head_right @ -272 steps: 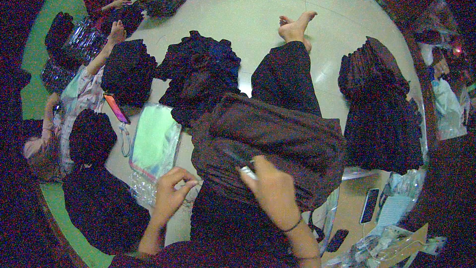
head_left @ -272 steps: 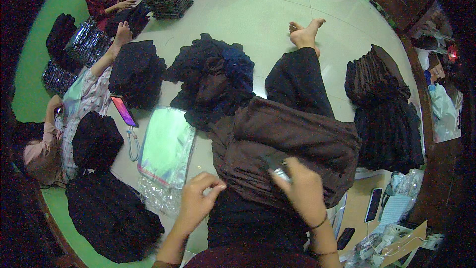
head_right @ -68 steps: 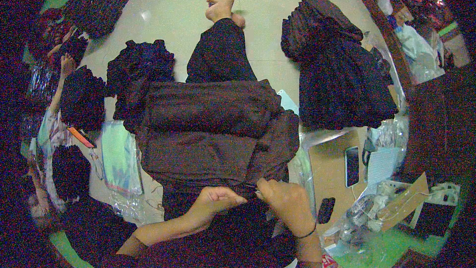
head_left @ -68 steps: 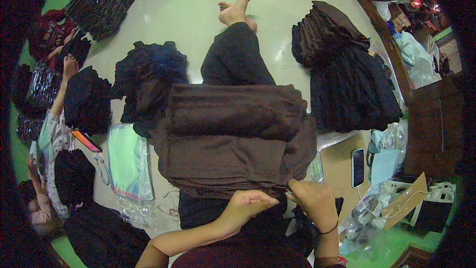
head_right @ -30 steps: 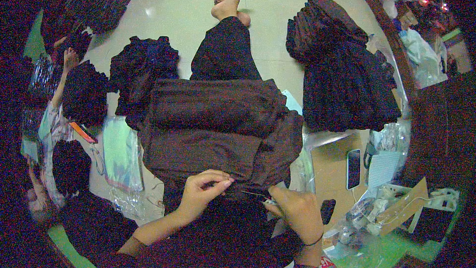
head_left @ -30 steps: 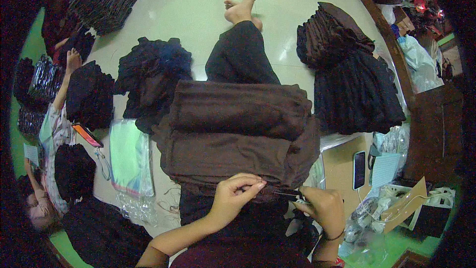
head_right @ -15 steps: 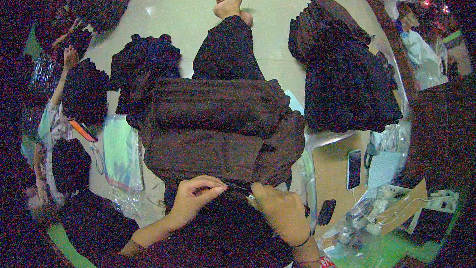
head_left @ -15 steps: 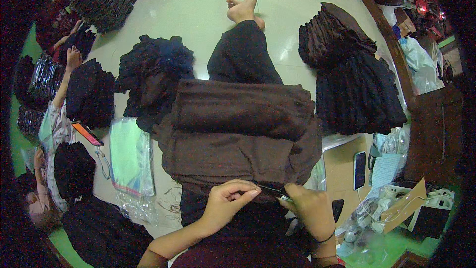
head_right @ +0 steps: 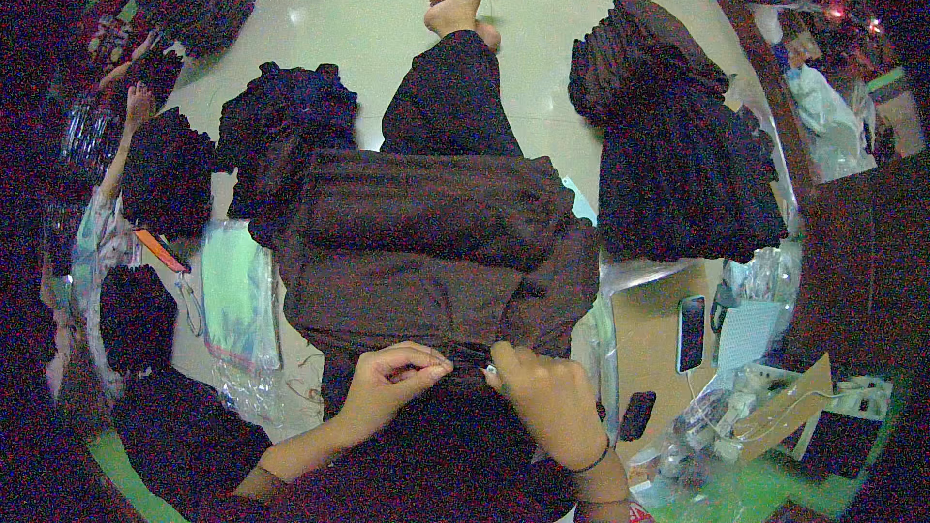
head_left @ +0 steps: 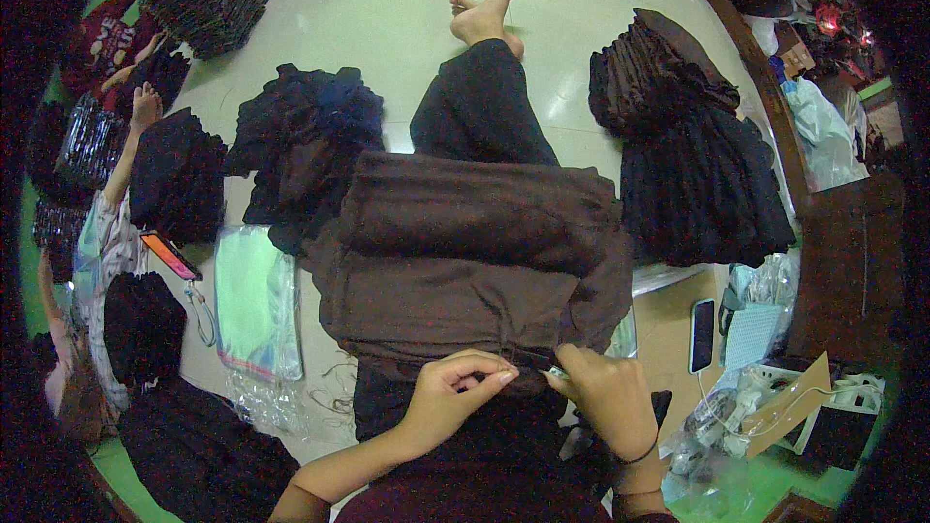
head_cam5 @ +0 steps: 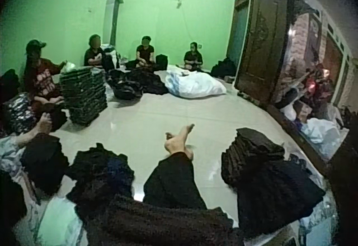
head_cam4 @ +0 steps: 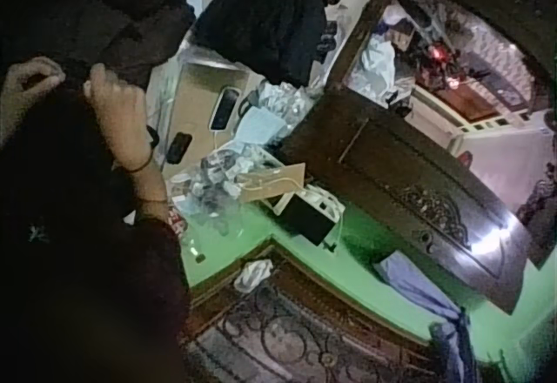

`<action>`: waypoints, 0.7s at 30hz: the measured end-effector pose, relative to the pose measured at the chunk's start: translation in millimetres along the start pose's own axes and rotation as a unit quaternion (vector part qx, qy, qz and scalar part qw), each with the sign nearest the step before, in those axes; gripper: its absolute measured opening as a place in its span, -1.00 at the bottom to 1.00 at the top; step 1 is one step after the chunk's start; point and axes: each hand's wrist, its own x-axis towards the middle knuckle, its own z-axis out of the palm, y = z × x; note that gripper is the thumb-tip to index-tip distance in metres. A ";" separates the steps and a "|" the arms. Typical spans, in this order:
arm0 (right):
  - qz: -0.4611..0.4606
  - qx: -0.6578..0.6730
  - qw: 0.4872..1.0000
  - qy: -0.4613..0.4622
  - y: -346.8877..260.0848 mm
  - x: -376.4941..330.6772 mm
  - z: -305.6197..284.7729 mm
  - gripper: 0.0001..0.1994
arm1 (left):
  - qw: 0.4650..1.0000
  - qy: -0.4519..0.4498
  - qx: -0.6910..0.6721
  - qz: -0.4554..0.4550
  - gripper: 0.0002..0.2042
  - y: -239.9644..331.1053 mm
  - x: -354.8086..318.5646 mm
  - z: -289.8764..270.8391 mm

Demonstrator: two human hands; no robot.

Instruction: The person sits on the floor and uses a small blade to trim loose threads from a brown garment. They repeatedly pull threads and cut them close to the fabric, then place the garment aside.

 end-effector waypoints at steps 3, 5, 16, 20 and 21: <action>-0.004 0.009 1.000 0.003 1.1 0.0 1.1 -0.79 | 1.000 -0.005 0.006 0.003 -0.91 -0.1 0.1 -0.6; -0.006 0.014 1.000 0.003 1.3 -0.1 2.4 -0.79 | 1.000 -0.007 -0.002 0.008 -0.91 0.5 0.2 -0.4; 0.040 0.083 0.995 -0.021 8.0 -13.3 -11.0 -0.74 | 0.986 -0.078 0.143 -0.044 -0.90 20.4 -26.7 -52.8; 0.091 0.176 0.980 0.035 12.3 -16.7 -15.2 -0.66 | 0.961 -0.055 0.260 -0.076 -0.86 20.8 -64.7 -110.1; 0.100 0.167 0.980 0.047 12.8 -14.6 -14.3 -0.62 | 0.946 -0.028 0.294 -0.132 -0.86 17.4 -74.8 -122.8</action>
